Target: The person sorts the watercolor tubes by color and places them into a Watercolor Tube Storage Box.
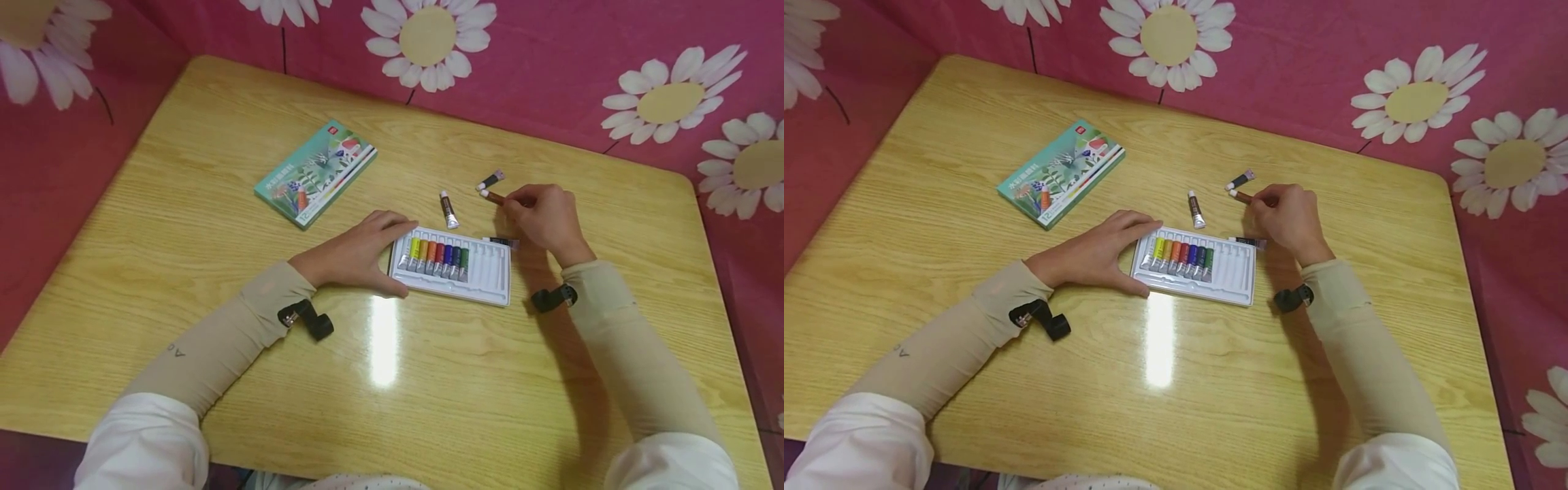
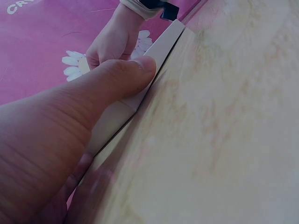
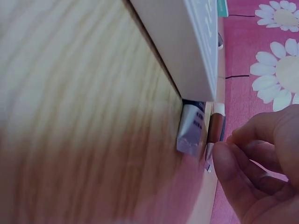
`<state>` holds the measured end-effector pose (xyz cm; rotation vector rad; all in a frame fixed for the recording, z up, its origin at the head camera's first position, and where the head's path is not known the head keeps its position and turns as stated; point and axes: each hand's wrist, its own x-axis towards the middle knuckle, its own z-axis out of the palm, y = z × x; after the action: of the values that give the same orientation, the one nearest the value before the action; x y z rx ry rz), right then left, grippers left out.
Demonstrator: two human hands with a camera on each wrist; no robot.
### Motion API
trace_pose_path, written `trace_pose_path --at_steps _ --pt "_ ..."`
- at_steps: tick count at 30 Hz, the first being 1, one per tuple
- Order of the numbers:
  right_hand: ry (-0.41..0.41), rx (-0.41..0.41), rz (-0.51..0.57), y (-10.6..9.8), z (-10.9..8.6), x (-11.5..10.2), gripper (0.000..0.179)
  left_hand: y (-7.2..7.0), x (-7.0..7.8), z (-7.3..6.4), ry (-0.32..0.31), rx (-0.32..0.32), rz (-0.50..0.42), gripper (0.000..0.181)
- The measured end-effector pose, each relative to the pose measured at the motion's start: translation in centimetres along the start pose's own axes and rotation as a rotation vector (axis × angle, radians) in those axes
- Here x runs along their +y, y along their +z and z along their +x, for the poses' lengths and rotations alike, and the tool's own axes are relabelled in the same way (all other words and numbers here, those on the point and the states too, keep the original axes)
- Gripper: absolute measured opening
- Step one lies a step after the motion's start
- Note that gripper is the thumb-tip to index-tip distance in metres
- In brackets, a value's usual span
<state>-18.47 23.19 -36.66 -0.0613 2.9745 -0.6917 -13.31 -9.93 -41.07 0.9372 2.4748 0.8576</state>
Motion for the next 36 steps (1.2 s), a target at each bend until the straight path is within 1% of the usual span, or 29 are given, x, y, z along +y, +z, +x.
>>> trace_pose_path --at_steps 5,15,18,22,26,29,31,34,36 --pt "0.001 0.016 -0.009 -0.2 0.5 0.0 0.03 0.0 -0.1 0.0 -0.005 -0.003 -0.002 0.118" --pt "-0.083 0.066 -0.012 0.1 2.1 -0.4 0.025 0.0 -0.2 0.1 -0.008 -0.012 0.005 0.117" --pt "-0.136 0.076 -0.017 0.3 2.8 -0.5 0.023 0.0 -0.2 0.1 -0.007 -0.011 0.003 0.118" --pt "-0.241 0.092 -0.056 0.3 3.6 -0.5 0.02 0.0 -0.1 0.1 -0.005 -0.012 -0.006 0.118" --pt "-0.275 0.048 -0.088 0.3 4.3 -0.6 0.019 0.0 -0.2 0.0 -0.004 -0.015 -0.01 0.118" --pt "-0.264 -0.013 -0.103 0.3 4.6 -0.7 0.02 0.0 -0.1 0.0 -0.002 -0.013 -0.015 0.118" --pt "-0.261 -0.038 -0.117 0.3 4.9 -0.8 0.021 0.0 -0.1 0.0 -0.001 -0.012 -0.017 0.118" --pt "-0.257 -0.051 -0.125 0.4 5.2 -0.8 0.022 0.0 -0.1 0.0 0.003 -0.009 -0.018 0.118" --pt "-0.27 -0.044 -0.128 0.5 5.3 -0.9 0.022 -0.1 -0.2 0.0 0.005 -0.007 -0.019 0.118"
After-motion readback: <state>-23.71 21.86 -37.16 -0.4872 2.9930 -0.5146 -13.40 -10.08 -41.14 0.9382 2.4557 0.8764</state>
